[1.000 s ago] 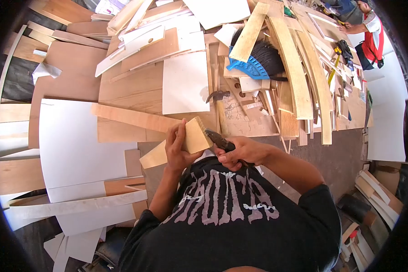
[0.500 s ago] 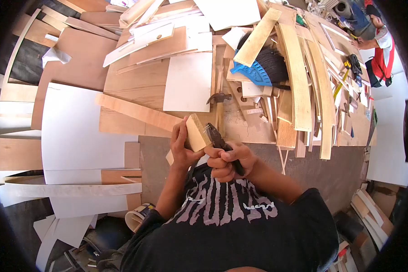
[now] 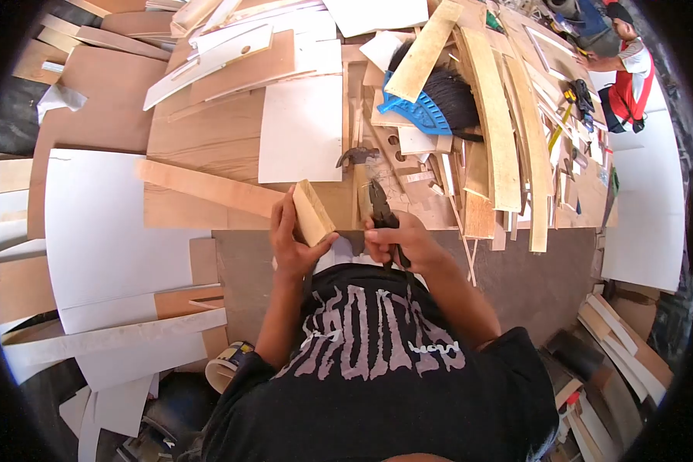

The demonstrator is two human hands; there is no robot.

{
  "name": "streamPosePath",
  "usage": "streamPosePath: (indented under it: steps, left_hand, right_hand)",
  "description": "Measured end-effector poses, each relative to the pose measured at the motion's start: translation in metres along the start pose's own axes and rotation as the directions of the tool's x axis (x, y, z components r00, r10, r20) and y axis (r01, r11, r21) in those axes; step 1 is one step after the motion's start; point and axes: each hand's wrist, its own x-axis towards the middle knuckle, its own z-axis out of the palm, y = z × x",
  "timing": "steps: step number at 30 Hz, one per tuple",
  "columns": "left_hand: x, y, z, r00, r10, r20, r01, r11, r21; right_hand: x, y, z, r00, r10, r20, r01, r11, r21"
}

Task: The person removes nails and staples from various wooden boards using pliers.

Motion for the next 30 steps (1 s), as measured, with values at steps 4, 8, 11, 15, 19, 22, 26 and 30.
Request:
streamPosePath:
  steps: [4,8,11,15,19,22,26,30]
  left_hand:
    - [0.005,-0.016,-0.005,0.999,0.017,0.032,-0.017,1.000,-0.011]
    - [0.002,-0.037,-0.009,0.996,-0.072,0.058,0.077,0.991,-0.105]
    - [0.002,-0.049,-0.016,0.986,-0.143,0.086,0.147,0.988,-0.039]
    - [0.006,-0.064,-0.016,0.985,-0.130,0.111,0.141,0.986,-0.093]
    - [0.010,-0.069,-0.015,0.983,-0.123,0.139,0.141,0.982,-0.124]
    - [0.016,-0.066,-0.015,0.980,-0.108,0.166,0.128,0.986,-0.110]
    - [0.021,-0.069,-0.019,0.973,-0.083,0.216,0.112,0.985,-0.128]
    - [0.024,-0.075,-0.026,0.963,-0.053,0.264,0.096,0.983,-0.155]
  right_hand:
    - [0.019,0.014,-0.025,0.948,-0.030,-0.315,-0.040,0.976,-0.214]
    - [0.039,0.033,-0.070,0.880,-0.042,-0.472,-0.102,0.956,-0.275]
    - [0.053,0.048,-0.098,0.752,-0.104,-0.651,-0.313,0.813,-0.492]
    - [0.071,0.068,-0.132,0.679,-0.387,-0.624,-0.524,0.340,-0.781]
    - [0.082,0.071,-0.122,0.554,-0.558,-0.617,-0.730,0.031,-0.683]
    - [0.087,0.063,-0.114,0.468,-0.539,-0.700,-0.788,0.104,-0.607]
    - [0.096,0.057,-0.098,0.396,-0.509,-0.764,-0.828,0.163,-0.537]
    - [0.102,0.056,-0.094,0.361,-0.517,-0.776,-0.846,0.169,-0.506]
